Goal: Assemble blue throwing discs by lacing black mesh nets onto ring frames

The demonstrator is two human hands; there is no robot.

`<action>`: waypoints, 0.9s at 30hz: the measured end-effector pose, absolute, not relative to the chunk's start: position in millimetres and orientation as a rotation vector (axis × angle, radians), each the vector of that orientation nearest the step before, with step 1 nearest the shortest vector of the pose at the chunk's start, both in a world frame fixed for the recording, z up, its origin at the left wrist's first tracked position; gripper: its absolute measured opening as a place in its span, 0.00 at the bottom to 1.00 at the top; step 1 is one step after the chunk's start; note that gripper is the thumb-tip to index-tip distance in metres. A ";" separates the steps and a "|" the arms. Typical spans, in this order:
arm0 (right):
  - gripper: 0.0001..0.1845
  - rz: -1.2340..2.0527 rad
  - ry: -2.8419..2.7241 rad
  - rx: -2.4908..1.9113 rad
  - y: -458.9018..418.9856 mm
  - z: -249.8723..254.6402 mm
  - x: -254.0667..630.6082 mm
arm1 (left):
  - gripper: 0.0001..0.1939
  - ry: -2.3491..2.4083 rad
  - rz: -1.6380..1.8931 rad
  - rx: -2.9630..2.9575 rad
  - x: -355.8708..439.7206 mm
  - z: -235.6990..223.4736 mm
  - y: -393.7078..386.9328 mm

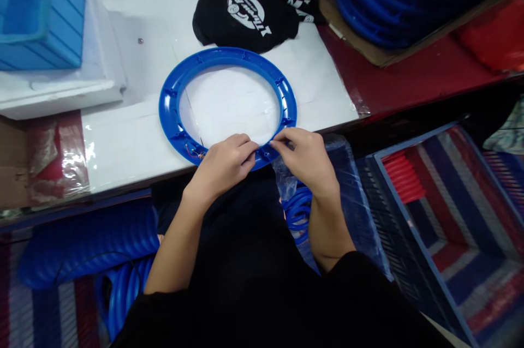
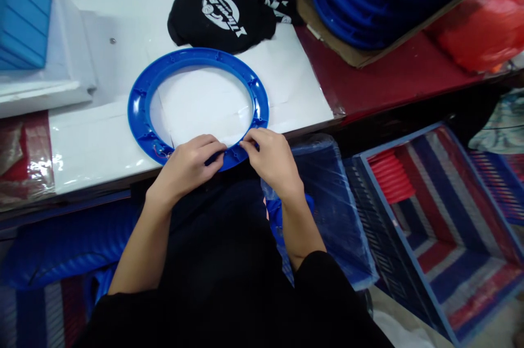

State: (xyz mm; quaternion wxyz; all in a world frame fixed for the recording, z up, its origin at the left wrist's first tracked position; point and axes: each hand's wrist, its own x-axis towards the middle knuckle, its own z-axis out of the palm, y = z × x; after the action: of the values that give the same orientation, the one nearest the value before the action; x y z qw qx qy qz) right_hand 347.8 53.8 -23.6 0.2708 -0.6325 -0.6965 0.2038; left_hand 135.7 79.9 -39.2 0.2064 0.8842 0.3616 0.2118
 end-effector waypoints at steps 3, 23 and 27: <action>0.09 0.478 -1.898 -1.764 43.1 -24.6 337.2 | 0.10 1.015 0.516 2.464 131.0 -29.5 77.9; 0.10 0.299 -1.970 -1.867 23.6 -26.7 316.0 | 0.15 1.387 0.322 2.316 167.8 -15.0 49.6; 0.10 0.216 -2.011 -1.964 22.7 -23.2 310.3 | 0.14 1.306 0.438 2.161 158.3 -19.8 60.9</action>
State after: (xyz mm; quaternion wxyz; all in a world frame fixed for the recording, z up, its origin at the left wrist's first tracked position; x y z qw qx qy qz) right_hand 310.3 22.7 -23.2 0.1604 -0.6875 -0.7042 0.0757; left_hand 158.3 60.9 -19.8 0.2854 0.8081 0.4885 0.1639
